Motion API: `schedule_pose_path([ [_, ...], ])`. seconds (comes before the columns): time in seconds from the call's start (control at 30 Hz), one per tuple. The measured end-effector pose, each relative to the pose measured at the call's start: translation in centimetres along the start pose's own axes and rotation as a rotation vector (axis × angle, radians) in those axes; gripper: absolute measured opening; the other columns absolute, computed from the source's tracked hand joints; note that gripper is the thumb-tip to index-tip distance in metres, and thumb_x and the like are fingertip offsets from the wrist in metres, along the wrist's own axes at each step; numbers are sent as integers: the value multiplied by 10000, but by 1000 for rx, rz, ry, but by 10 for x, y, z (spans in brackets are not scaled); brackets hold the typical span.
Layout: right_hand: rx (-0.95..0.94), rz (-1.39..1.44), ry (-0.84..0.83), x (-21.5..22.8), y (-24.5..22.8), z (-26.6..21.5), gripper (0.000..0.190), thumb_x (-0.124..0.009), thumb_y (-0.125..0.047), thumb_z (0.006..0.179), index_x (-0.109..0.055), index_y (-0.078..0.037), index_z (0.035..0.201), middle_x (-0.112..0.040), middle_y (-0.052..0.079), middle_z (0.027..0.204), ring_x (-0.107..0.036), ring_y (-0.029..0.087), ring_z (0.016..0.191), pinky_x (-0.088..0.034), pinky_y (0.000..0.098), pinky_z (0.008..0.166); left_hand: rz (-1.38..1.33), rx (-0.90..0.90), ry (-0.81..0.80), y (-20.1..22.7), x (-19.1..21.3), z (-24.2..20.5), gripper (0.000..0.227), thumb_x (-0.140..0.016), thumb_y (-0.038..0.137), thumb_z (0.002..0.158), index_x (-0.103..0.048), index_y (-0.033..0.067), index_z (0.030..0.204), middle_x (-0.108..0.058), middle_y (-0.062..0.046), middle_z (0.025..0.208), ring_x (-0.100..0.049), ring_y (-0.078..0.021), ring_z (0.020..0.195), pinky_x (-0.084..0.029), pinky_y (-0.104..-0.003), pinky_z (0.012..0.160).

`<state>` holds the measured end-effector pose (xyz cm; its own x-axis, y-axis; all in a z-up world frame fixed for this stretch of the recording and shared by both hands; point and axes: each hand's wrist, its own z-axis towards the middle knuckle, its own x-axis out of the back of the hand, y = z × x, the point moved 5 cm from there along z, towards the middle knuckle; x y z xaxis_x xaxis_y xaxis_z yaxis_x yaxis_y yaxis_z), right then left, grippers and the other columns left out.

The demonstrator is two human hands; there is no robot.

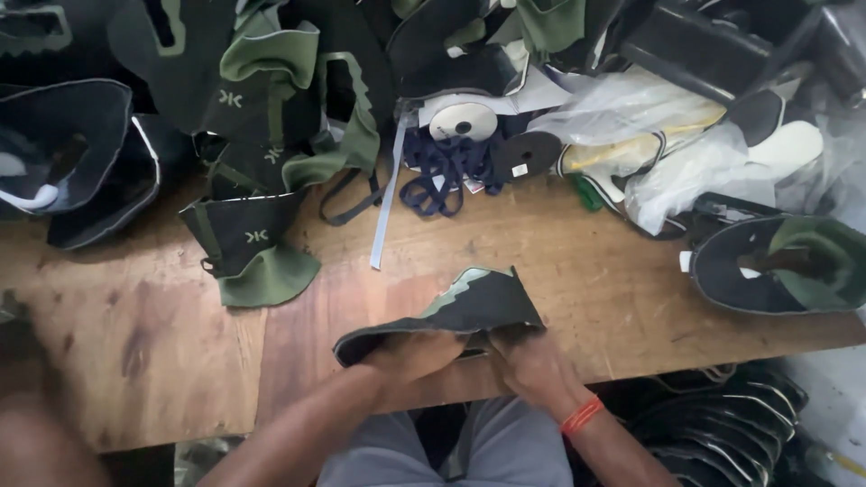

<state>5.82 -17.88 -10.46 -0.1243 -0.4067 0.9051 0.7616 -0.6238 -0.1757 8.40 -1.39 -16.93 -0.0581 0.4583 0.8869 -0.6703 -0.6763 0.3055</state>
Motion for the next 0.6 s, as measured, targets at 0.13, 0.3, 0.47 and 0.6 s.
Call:
schedule_pose_path([
  [0.13, -111, -27, -282, -21, 5, -7, 339, -629, -263, 925, -691, 2, 1128, -697, 227, 1003, -658, 404, 940, -502, 503, 852, 155, -14, 45, -7, -45, -21, 350, -573, 180, 924, -661, 45, 1234, -673, -252, 1207, -661, -441, 1090, -490, -535, 1058],
  [0.3, -45, -59, -284, -8, -3, -4, 297, -646, -275, 899, -702, -21, 1041, -695, 229, 1023, -633, 422, 1050, -478, 524, 945, 233, -34, 242, 26, 4, -26, 520, -558, 233, 932, -565, 29, 1411, -560, -255, 1428, -551, -434, 1305, -374, -543, 1160],
  [0.47, -28, 75, -194, 13, -14, 3, 381, -673, -342, 887, -709, -24, 1092, -688, 231, 1095, -623, 434, 1088, -467, 522, 954, 492, -99, 144, 43, 17, -39, 618, -515, 307, 964, -472, 19, 1509, -442, -248, 1545, -454, -426, 1398, -290, -554, 1203],
  [0.6, -256, 81, -469, 23, -22, 11, 507, -695, -486, 844, -711, -66, 1127, -659, 210, 1228, -591, 418, 1135, -456, 505, 977, 557, -84, 127, 23, -26, -48, 622, -503, 302, 962, -472, 10, 1510, -443, -227, 1559, -443, -409, 1421, -268, -558, 1226],
])
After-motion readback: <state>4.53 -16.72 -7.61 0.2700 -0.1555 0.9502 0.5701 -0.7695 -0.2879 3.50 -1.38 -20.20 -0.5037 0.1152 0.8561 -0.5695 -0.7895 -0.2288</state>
